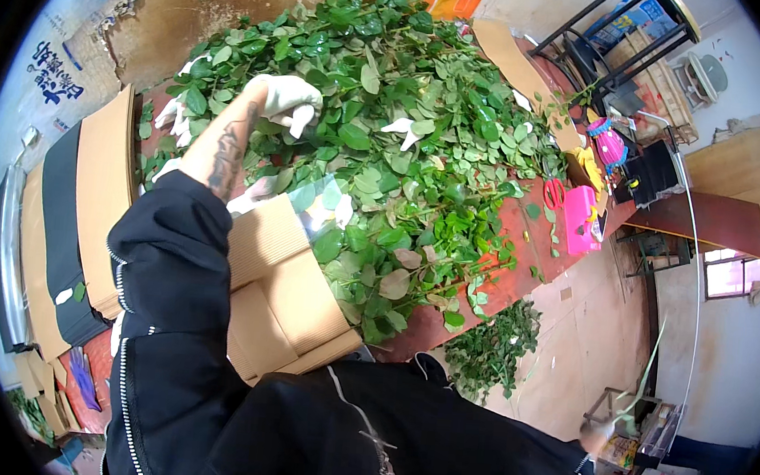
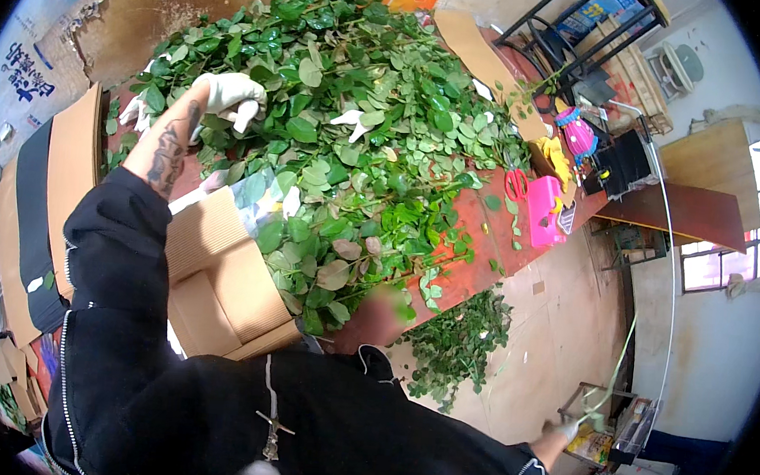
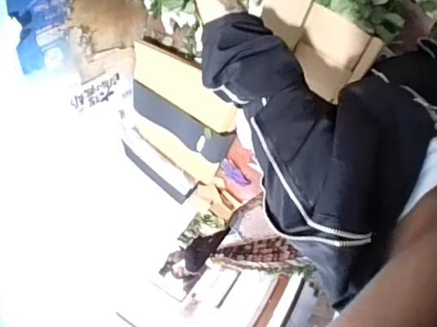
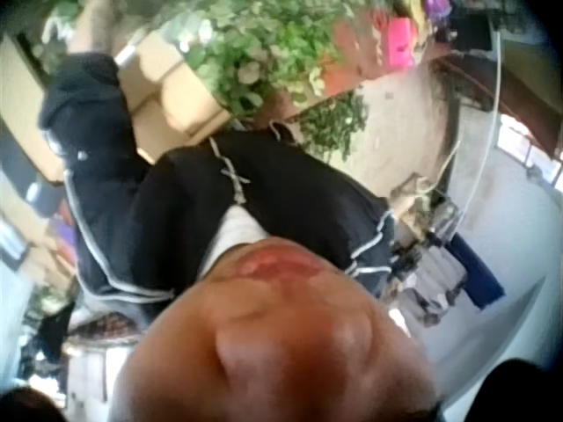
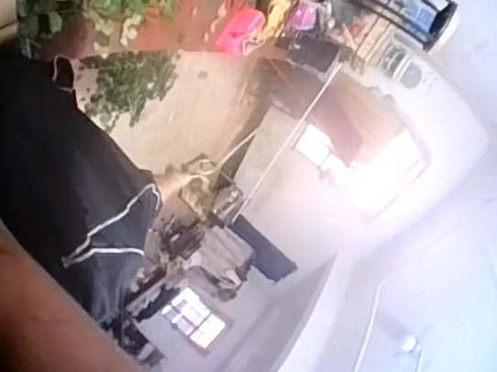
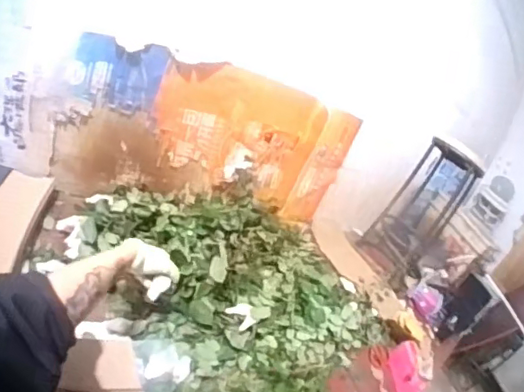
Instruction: The person packages roses by placing them into a corrugated cardboard box along with green foliage, securing them with staples using a hand stapler.
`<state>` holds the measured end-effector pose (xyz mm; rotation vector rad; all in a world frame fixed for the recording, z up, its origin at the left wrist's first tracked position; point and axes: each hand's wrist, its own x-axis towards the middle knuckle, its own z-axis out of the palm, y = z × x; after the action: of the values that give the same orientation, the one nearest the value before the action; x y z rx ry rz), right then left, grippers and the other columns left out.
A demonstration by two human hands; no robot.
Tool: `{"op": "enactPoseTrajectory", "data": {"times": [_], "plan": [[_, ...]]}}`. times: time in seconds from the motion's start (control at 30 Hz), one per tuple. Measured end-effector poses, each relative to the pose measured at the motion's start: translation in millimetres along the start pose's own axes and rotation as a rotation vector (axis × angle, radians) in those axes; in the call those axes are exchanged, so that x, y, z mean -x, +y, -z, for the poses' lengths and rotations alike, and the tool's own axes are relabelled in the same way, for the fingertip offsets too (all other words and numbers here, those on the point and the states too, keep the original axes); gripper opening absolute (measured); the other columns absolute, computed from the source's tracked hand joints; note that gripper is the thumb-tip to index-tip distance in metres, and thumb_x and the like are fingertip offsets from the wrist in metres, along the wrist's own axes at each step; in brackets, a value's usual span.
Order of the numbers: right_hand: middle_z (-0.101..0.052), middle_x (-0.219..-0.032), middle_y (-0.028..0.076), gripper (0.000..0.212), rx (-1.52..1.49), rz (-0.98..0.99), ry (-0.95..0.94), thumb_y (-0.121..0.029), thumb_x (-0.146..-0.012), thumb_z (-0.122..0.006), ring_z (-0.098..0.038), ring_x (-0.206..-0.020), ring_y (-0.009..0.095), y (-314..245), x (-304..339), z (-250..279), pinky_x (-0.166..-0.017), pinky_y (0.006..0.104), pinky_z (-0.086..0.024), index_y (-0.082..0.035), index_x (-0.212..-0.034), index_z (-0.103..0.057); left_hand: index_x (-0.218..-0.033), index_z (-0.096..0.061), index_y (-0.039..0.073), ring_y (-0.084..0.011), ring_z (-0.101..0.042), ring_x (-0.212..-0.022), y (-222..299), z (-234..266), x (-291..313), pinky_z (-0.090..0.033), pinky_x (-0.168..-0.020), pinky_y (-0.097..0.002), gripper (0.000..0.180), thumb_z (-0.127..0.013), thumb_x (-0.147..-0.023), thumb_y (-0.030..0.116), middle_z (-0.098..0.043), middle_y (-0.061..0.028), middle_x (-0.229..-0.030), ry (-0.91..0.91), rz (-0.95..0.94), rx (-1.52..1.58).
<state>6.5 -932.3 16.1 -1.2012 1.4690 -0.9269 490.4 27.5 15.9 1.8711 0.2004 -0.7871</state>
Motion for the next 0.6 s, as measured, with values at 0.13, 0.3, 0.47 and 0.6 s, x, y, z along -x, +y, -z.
{"op": "enactPoseTrajectory", "data": {"times": [0.13, 0.3, 0.47, 0.6], "plan": [[-0.054, -0.13, 0.018, 0.053, 0.377, 0.425, -0.664, -0.01, -0.088, -0.058, -0.056, -0.112, 0.023, -15.1, 141.5, -216.8, -0.096, 0.0346, -0.046, 0.002, -0.138, -0.043, -0.089, -0.064, 0.004, -0.0178, -0.064, -0.059, 12.7, -0.7, 22.0, -0.054, -0.049, -0.0268, 0.019, -0.06, -0.087, 0.022, -0.07, -0.0102, -0.085, -0.024, 0.055, 0.32], [-0.063, -0.119, 0.014, 0.043, 0.413, 1.369, -1.544, -0.01, -0.082, -0.063, -0.06, -0.109, 0.026, -40.8, 443.8, -446.9, -0.095, 0.0334, -0.046, -0.005, -0.124, -0.06, -0.092, -0.065, 0.006, -0.0139, -0.065, -0.063, -8.3, 2.2, 28.9, -0.052, -0.05, -0.0241, 0.022, -0.057, -0.091, 0.027, -0.07, -0.0055, -0.087, -0.036, -0.031, 0.491], [-0.064, -0.103, 0.013, 0.03, 0.527, 2.257, -1.552, -0.007, -0.078, -0.055, -0.061, -0.102, 0.03, 38.7, 585.1, -583.9, -0.089, 0.0419, -0.048, -0.009, -0.107, -0.061, -0.09, -0.063, 0.006, -0.0165, -0.061, -0.063, -20.8, -11.3, 64.7, -0.051, -0.051, -0.0271, 0.019, -0.06, -0.088, 0.024, -0.068, -0.0071, -0.084, 0.028, -0.046, 0.658], [-0.064, -0.104, 0.01, 0.028, 0.802, 2.351, -1.522, -0.015, -0.079, -0.058, -0.063, -0.1, 0.027, 75.5, 582.8, -617.3, -0.087, 0.0395, -0.047, -0.013, -0.107, -0.063, -0.091, -0.064, 0.004, -0.0183, -0.06, -0.06, -22.3, -15.1, 71.5, -0.05, -0.049, -0.0279, 0.023, -0.06, -0.089, 0.027, -0.067, -0.0079, -0.089, -0.165, 0.026, 0.882]]}}
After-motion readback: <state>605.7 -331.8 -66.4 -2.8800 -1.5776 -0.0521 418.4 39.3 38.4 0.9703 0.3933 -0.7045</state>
